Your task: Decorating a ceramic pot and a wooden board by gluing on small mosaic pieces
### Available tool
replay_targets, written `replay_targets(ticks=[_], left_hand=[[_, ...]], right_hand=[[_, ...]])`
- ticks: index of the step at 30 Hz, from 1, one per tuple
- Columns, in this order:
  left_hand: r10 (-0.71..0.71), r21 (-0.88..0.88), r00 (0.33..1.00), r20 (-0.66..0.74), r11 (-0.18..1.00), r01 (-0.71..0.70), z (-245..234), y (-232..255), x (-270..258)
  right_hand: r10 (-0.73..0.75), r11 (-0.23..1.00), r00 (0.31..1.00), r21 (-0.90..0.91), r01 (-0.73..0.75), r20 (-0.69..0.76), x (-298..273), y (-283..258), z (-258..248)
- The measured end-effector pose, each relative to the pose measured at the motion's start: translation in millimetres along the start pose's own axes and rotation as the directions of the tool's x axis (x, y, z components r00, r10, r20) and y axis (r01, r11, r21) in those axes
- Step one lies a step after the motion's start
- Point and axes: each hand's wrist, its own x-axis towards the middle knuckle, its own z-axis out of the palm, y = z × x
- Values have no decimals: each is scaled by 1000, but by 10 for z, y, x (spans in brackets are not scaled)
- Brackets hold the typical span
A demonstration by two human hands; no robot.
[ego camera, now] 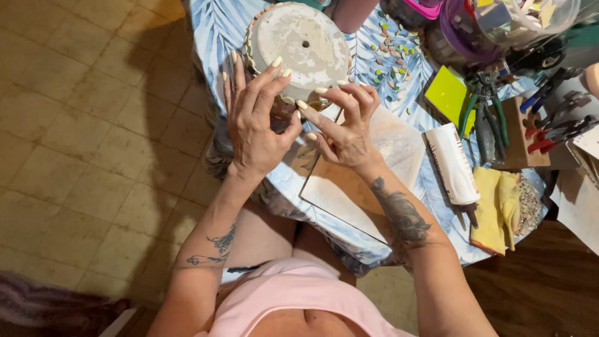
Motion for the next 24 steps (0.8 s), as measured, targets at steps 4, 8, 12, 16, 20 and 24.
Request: replay_targets(ticks=[4, 8, 12, 16, 20, 24], left_hand=[[-16, 9, 1000, 19, 1000, 15, -1, 4, -5], [-17, -5, 1000, 15, 1000, 17, -4, 6, -10], [-29, -10, 999, 18, 1000, 29, 0, 8, -13], [-26, -15, 999, 20, 1000, 27, 9, 7, -17], [-28, -9, 999, 23, 1000, 28, 16, 10, -15], [-4, -6, 1000, 7, 1000, 4, 15, 4, -4]], right_hand=[[42, 997, 999, 59, -42, 13, -25, 40, 16], [51, 995, 999, 84, -51, 7, -43, 63, 38], [27, 997, 1000, 77, -28, 11, -31, 65, 39], [26, 998, 1000, 65, -27, 16, -43, 73, 33], [53, 995, 997, 84, -58, 53, -37, 76, 18], [54, 990, 998, 131, -60, 45, -60, 76, 28]])
